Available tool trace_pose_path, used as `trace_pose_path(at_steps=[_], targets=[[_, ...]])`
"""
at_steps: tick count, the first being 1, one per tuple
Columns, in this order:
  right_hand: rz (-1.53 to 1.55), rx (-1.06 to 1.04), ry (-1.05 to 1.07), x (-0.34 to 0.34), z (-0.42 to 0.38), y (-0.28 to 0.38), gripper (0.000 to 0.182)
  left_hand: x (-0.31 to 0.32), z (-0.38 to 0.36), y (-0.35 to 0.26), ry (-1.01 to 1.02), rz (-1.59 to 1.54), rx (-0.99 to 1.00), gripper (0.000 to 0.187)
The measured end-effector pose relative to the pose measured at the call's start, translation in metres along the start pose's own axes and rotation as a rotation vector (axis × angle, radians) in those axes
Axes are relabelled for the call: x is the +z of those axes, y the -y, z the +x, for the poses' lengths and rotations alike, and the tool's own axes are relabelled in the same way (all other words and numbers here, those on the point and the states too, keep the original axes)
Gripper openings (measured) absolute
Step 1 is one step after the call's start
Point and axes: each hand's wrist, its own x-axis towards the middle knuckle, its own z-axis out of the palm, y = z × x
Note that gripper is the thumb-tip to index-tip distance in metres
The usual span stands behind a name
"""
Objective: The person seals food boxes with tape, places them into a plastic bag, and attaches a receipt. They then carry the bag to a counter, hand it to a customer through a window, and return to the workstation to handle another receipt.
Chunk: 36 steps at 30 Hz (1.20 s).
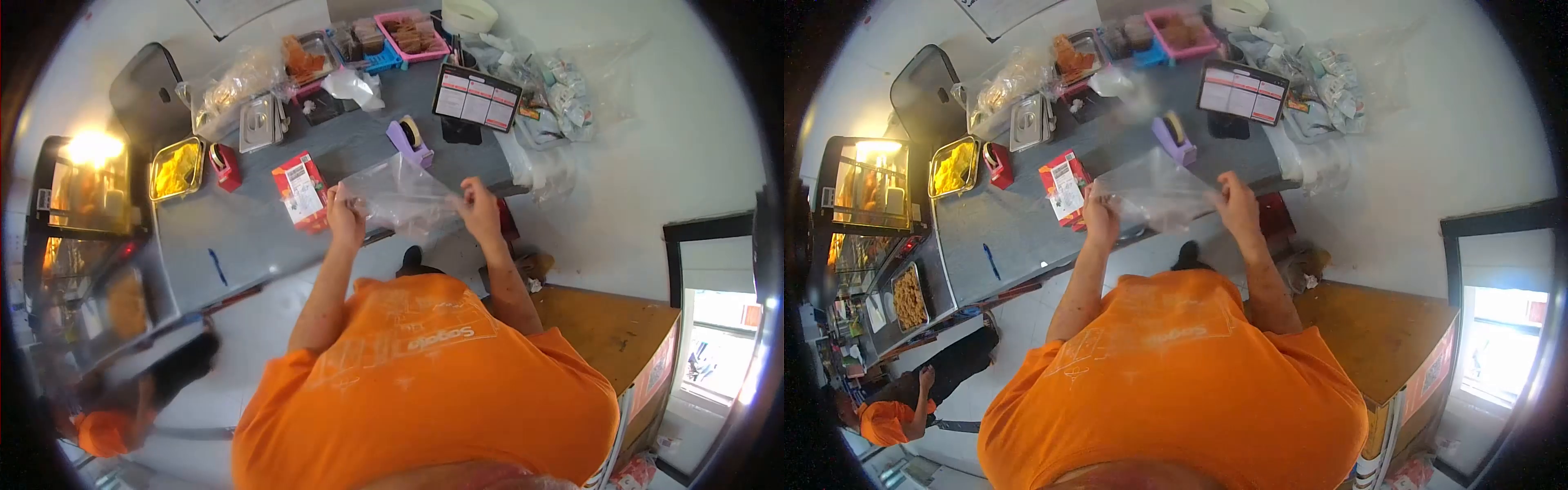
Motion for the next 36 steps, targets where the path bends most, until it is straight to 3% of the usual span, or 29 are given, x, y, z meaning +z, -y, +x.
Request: trace_pose_path(at_steps=[2,4,5,6,8,9,10,12,13,14,16,17,19,21,22,24,26,27,28,30,31,32,33,34,36], targets=[[0.047,-0.097,0.034,0.011,-0.003,0.012,0.027,0.009,-0.004,0.001,0.028,0.165,0.035,0.016],[-0.034,-0.164,-0.051,0.026,-0.011,0.012,0.027,0.026,-0.019,0.003,0.278,0.516,0.098,0.012],[-0.013,-0.039,0.02,0.032,-0.01,-0.002,0.025,0.035,-0.023,0.0,0.292,0.555,-0.005,0.01],[-0.012,-0.042,0.022,0.026,-0.004,-0.005,0.025,0.032,-0.016,0.007,0.29,0.553,-0.003,0.01],[0.0,0.099,0.068,0.004,0.011,-0.004,0.026,0.02,-0.001,0.024,0.333,0.864,0.603,0.015],[-0.251,0.044,0.107,-0.011,0.014,0.0,0.042,0.025,-0.003,0.02,0.316,0.869,0.612,0.015],[-0.238,0.032,0.126,-0.019,0.014,0.015,0.042,0.036,-0.013,0.015,0.32,0.967,0.564,0.017],[-0.213,-0.258,0.315,-0.031,0.012,0.04,0.061,0.061,-0.032,0.008,0.375,1.094,0.443,0.019],[-0.179,-0.288,0.383,-0.025,0.007,0.049,0.07,0.074,-0.037,0.01,0.432,1.121,0.376,0.019],[-0.164,-0.309,0.404,-0.014,0.002,0.045,0.07,0.08,-0.037,0.025,0.485,1.084,0.445,0.018],[0.201,0.134,0.306,0.021,-0.008,0.018,0.066,0.083,-0.032,0.032,0.504,1.049,0.529,0.017],[0.204,0.03,0.17,0.027,-0.006,0.0,0.054,0.084,-0.031,0.028,0.443,1.025,0.511,0.017],[0.174,-0.008,0.097,0.022,-0.008,-0.036,0.04,0.078,-0.022,0.017,0.359,1.005,0.505,0.018],[0.128,0.047,0.155,0.011,-0.011,-0.065,0.022,0.054,-0.011,0.003,0.249,0.957,0.433,0.021],[0.138,0.038,0.169,0.009,-0.01,-0.067,0.022,0.048,-0.012,0.001,0.229,0.961,0.439,0.021],[0.502,0.168,0.235,0.004,-0.003,-0.066,0.008,0.039,-0.015,0.002,0.232,1.418,0.98,0.028],[0.557,0.266,0.285,0.002,0.007,-0.03,0.018,0.04,-0.024,0.02,0.244,1.533,1.052,0.031],[0.448,0.143,0.361,0.006,0.011,-0.025,0.021,0.044,-0.025,0.032,0.276,1.64,1.128,0.035],[0.338,0.018,0.431,0.008,0.014,-0.02,0.024,0.041,-0.019,0.052,0.262,1.647,1.126,0.035],[0.274,-0.081,0.497,0.007,0.019,-0.008,0.024,0.035,-0.009,0.083,0.478,1.099,0.394,0.03],[0.205,-0.177,0.55,0.004,0.022,-0.002,0.025,0.031,-0.004,0.083,0.466,1.1,0.396,0.03],[0.209,-0.183,0.557,-0.005,0.029,0.0,0.025,0.027,0.004,0.08,0.292,1.01,0.41,0.026],[0.038,-0.315,0.482,-0.018,0.041,-0.004,0.026,0.026,0.007,0.074,0.122,0.915,0.42,0.022],[-0.133,-0.444,0.399,-0.029,0.052,-0.013,0.027,0.023,0.007,0.062,0.116,0.916,0.423,0.022],[-0.027,-0.186,0.225,-0.046,0.071,-0.04,0.027,0.01,-0.003,0.029,0.22,1.523,0.701,0.017]])
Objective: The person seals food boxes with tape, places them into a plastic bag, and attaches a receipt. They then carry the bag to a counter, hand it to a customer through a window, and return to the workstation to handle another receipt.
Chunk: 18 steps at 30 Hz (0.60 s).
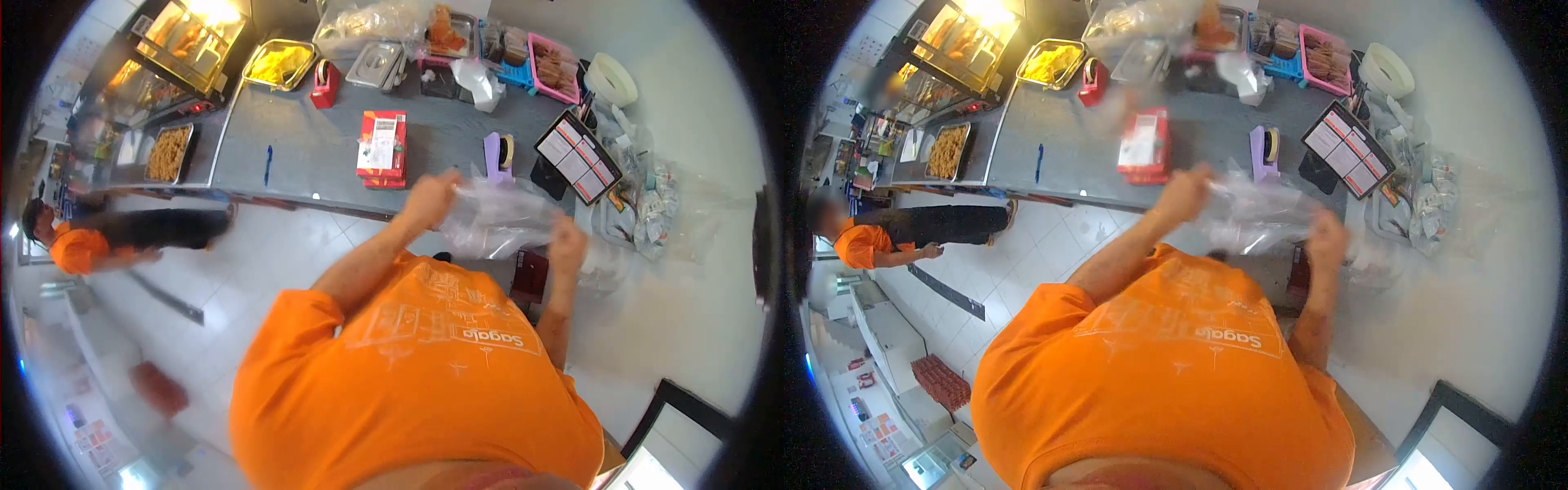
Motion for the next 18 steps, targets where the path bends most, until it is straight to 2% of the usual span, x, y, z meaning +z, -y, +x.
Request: trace_pose_path(at_steps=[1,3,4,6,7,9,10,11,12,13,14,15,16,17,18], targets=[[-0.002,-0.004,0.013,-0.012,0.002,-0.013,0.027,-0.013,-0.005,0.003,-0.003,-0.003,-0.013,0.017],[-0.031,0.368,0.251,-0.026,0.008,-0.026,0.025,-0.044,-0.001,0.012,-0.03,-0.098,-0.223,0.016],[-0.026,0.356,0.247,-0.028,0.009,-0.019,0.025,-0.054,0.003,0.009,-0.042,-0.092,-0.218,0.016],[-0.115,0.004,0.265,-0.022,0.006,0.009,0.044,-0.075,-0.006,0.004,-0.041,-0.099,-0.304,0.018],[-0.096,-0.034,0.29,-0.018,0.009,0.029,0.044,-0.075,-0.008,0.01,-0.063,-0.104,-0.218,0.023],[-0.048,-0.409,0.074,-0.003,0.015,0.075,0.064,-0.083,-0.006,-0.02,-0.14,0.034,-0.09,0.03],[-0.02,-0.444,0.092,0.015,0.014,0.095,0.064,-0.086,-0.004,-0.045,-0.066,0.058,-0.126,0.028],[0.059,-0.401,0.141,0.036,0.009,0.114,0.062,-0.088,-0.006,-0.066,0.014,0.078,-0.156,0.026],[0.129,-0.352,0.192,0.05,0.006,0.121,0.061,-0.089,-0.014,-0.075,-0.007,0.088,-0.174,0.026],[0.067,-0.154,0.351,0.065,0.005,0.118,0.048,-0.088,-0.021,-0.082,0.011,0.13,-0.191,0.021],[0.074,-0.178,0.357,0.074,0.008,0.113,0.048,-0.091,-0.024,-0.084,0.028,0.172,-0.206,0.017],[0.197,-0.213,0.182,0.081,0.012,0.106,0.041,-0.092,-0.033,-0.068,0.003,0.181,-0.215,0.017],[0.326,-0.243,0.008,0.086,0.015,0.106,0.035,-0.087,-0.054,-0.033,-0.108,0.283,-0.175,0.018],[0.481,-0.119,0.012,0.08,0.012,0.124,0.026,-0.082,-0.079,0.003,-0.214,0.387,-0.13,0.018],[0.494,-0.136,0.015,0.087,0.006,0.131,0.026,-0.072,-0.11,0.041,-0.203,0.241,-0.223,0.02]])
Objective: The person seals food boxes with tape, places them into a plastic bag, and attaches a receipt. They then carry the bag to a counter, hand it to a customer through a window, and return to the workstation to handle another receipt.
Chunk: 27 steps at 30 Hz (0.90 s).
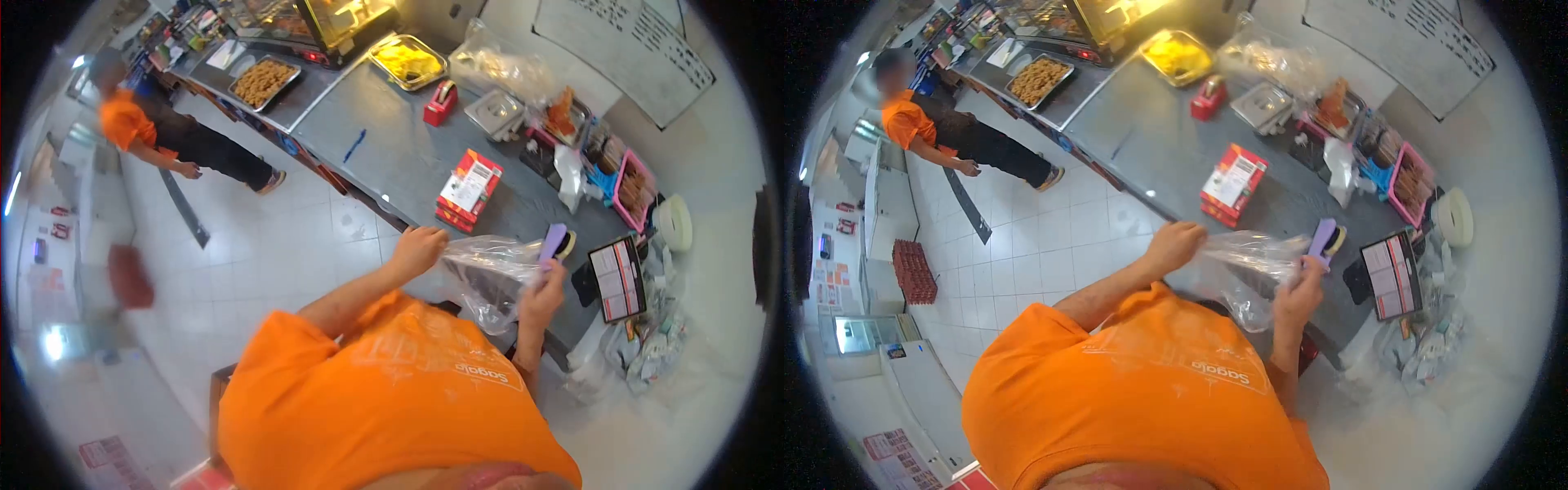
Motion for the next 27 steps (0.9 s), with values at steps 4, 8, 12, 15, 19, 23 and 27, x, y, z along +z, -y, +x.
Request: trace_pose_path(at_steps=[4,8,12,15,19,23,27], targets=[[-0.479,0.036,0.745,0.057,-0.041,-0.041,0.022,-0.02,-0.002,0.05,-0.127,-0.439,-0.419,0.019],[-0.4,-0.26,0.42,0.11,0.007,0.055,0.019,-0.124,0.02,0.05,-0.549,-0.672,-0.641,0.022],[-0.175,-0.655,-0.01,0.133,0.005,0.133,0.017,-0.259,-0.03,0.019,-0.504,-0.052,-0.051,0.016],[-0.675,-0.412,0.695,0.211,-0.062,-0.044,0.019,-0.162,-0.07,0.152,-0.324,0.005,0.021,0.019],[-0.03,0.425,1.199,0.22,-0.147,-0.048,0.022,-0.087,-0.228,0.265,0.049,-0.323,-0.645,0.023],[0.869,1.397,0.701,0.226,-0.164,-0.029,0.023,-0.141,-0.222,0.267,0.672,-1.221,-0.907,0.021],[1.077,1.409,1.144,0.226,-0.12,-0.013,0.014,-0.199,-0.137,0.265,0.339,-1.999,-0.607,0.032]])
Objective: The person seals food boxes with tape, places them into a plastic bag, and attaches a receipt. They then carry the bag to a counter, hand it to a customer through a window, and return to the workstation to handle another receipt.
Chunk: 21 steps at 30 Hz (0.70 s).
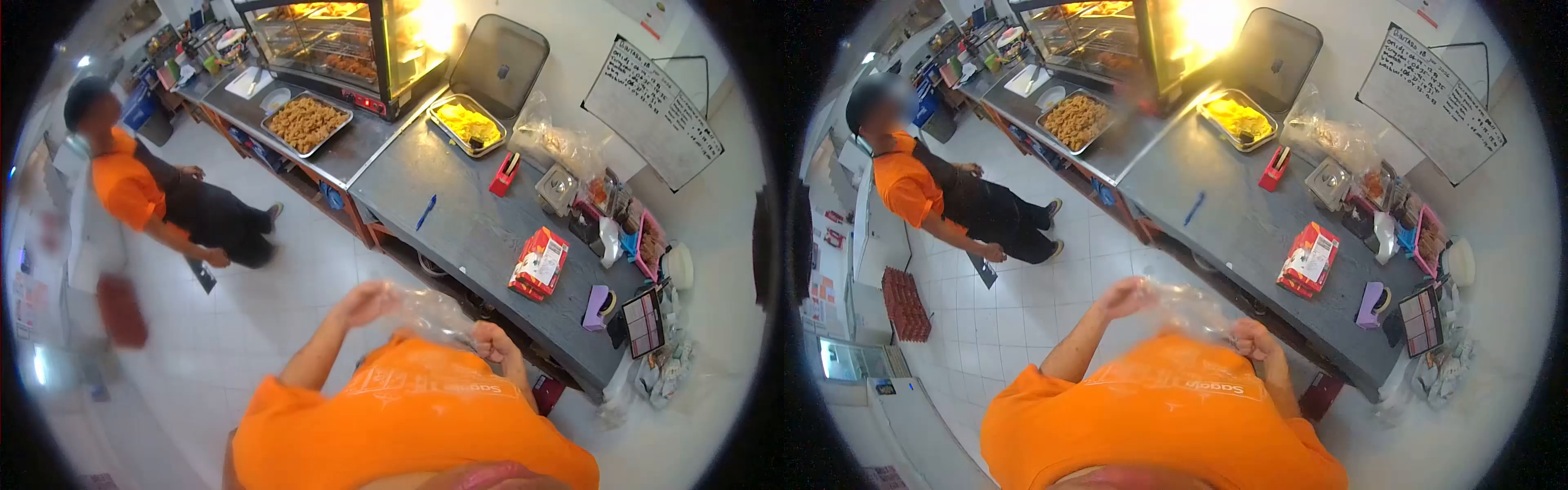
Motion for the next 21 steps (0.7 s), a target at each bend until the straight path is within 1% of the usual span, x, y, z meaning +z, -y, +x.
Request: trace_pose_path(at_steps=[1,2,3,4,5,7,8,9,10,11,12,13,14,15,16,17,18,19,20,21], targets=[[0.002,-0.012,-0.002,0.011,0.0,0.01,0.014,0.006,0.016,-0.014,-0.045,-0.091,0.091,0.034],[-0.231,0.013,-0.05,0.017,0.001,0.016,0.017,0.02,0.025,-0.027,-0.038,-0.086,0.082,0.034],[-0.467,0.04,-0.099,0.02,0.002,0.022,0.02,0.037,0.032,-0.039,0.105,-0.212,-0.084,0.028],[-0.297,-0.287,0.093,0.028,-0.003,0.03,0.023,0.046,0.04,-0.045,0.25,-0.34,-0.246,0.022],[-0.029,-0.352,-0.184,0.035,-0.013,0.045,0.027,0.045,0.049,-0.048,0.262,-0.335,-0.24,0.022],[0.312,-0.455,-0.485,0.127,-0.037,0.084,0.033,0.036,0.066,-0.049,-0.107,1.358,0.187,0.015],[0.307,-0.45,-0.484,0.105,-0.036,0.091,0.033,0.015,0.076,-0.045,-0.233,0.967,0.211,0.013],[-0.259,-0.336,-0.411,0.063,-0.028,0.097,0.031,0.016,0.082,-0.046,-0.241,0.972,0.212,0.013],[-0.817,-0.217,-0.31,0.034,-0.011,0.105,0.032,0.02,0.093,-0.052,-0.326,0.468,0.261,0.014],[-0.814,-0.225,-0.304,0.02,0.008,0.112,0.032,0.023,0.105,-0.055,-0.39,-0.043,0.296,0.015],[-0.824,-0.321,-0.489,0.009,0.026,0.122,0.027,0.026,0.112,-0.056,-0.357,-0.146,0.264,0.015],[-0.833,-0.413,-0.676,0.009,0.036,0.133,0.023,0.038,0.117,-0.058,-0.362,-0.148,0.267,0.015],[-0.839,-0.404,-0.671,0.009,0.045,0.147,0.023,0.05,0.12,-0.06,-0.52,0.504,0.365,0.014],[-0.911,-0.767,-0.803,0.018,0.055,0.16,0.018,0.058,0.124,-0.059,-0.654,1.165,0.43,0.016],[-0.963,-1.137,-0.923,0.027,0.064,0.166,0.014,0.03,0.14,-0.048,-0.606,1.271,0.687,0.025],[-0.968,-1.127,-0.915,0.054,0.062,0.171,0.014,0.037,0.142,-0.05,-0.618,1.267,0.684,0.025],[-1.396,-1.42,-0.949,0.095,0.052,0.175,0.016,0.054,0.141,-0.057,-0.599,1.036,0.534,0.028],[-1.836,-1.707,-0.94,0.115,0.048,0.179,0.018,0.063,0.143,-0.063,-0.572,0.805,0.388,0.031],[-1.848,-1.552,-0.54,0.102,0.06,0.177,0.021,0.064,0.152,-0.064,-0.581,0.807,0.389,0.031],[-1.811,-1.369,-0.164,0.078,0.083,0.169,0.024,0.066,0.163,-0.06,-0.55,0.742,0.344,0.034]])
